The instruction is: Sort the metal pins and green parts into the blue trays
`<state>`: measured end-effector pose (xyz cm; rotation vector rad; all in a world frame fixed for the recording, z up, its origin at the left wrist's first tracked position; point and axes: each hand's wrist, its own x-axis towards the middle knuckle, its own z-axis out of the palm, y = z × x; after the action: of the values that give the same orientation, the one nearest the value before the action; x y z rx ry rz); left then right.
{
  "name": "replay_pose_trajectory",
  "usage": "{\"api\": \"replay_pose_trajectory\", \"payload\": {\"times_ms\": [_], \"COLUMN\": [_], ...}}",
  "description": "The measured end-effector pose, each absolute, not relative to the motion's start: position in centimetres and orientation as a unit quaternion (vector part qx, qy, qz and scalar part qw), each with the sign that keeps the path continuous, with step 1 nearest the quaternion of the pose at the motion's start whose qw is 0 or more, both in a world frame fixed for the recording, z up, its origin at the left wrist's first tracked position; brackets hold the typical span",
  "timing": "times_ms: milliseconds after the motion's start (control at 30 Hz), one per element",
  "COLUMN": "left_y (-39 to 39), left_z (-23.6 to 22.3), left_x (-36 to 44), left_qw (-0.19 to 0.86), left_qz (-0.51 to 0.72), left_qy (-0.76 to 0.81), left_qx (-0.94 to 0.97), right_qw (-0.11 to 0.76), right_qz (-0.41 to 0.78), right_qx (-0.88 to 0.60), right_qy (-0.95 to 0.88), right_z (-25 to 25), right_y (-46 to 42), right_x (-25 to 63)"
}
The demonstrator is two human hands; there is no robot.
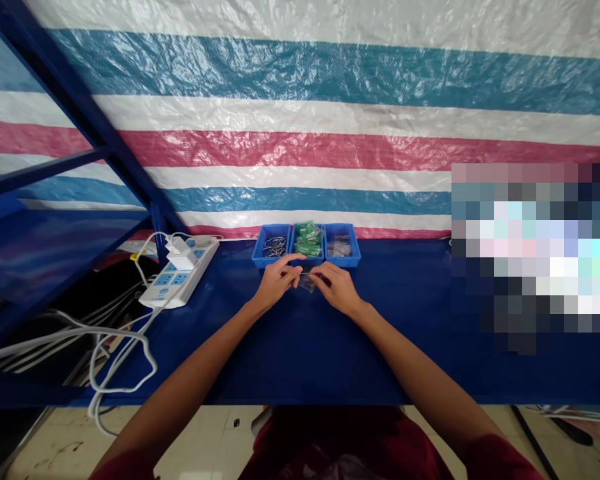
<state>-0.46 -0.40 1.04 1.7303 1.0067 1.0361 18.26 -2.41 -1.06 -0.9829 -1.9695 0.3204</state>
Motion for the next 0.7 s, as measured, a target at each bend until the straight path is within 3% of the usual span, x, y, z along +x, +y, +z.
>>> {"api": "replay_pose_trajectory", "payload": {"times_ms": [700], "left_y": [-0.2], "left_z": [0.4], "left_x": [-0.6], "left_qw": [0.417], "left_qz": [0.399], "left_qy": [0.365], "left_qx": [0.731], "right_qw": [0.452], "right_qz": [0.127], "right_qx": [-0.470], "right_qy": [-0.748], "right_z": [-1.1], "right_y": [-2.1], "right_x": [18.3]}}
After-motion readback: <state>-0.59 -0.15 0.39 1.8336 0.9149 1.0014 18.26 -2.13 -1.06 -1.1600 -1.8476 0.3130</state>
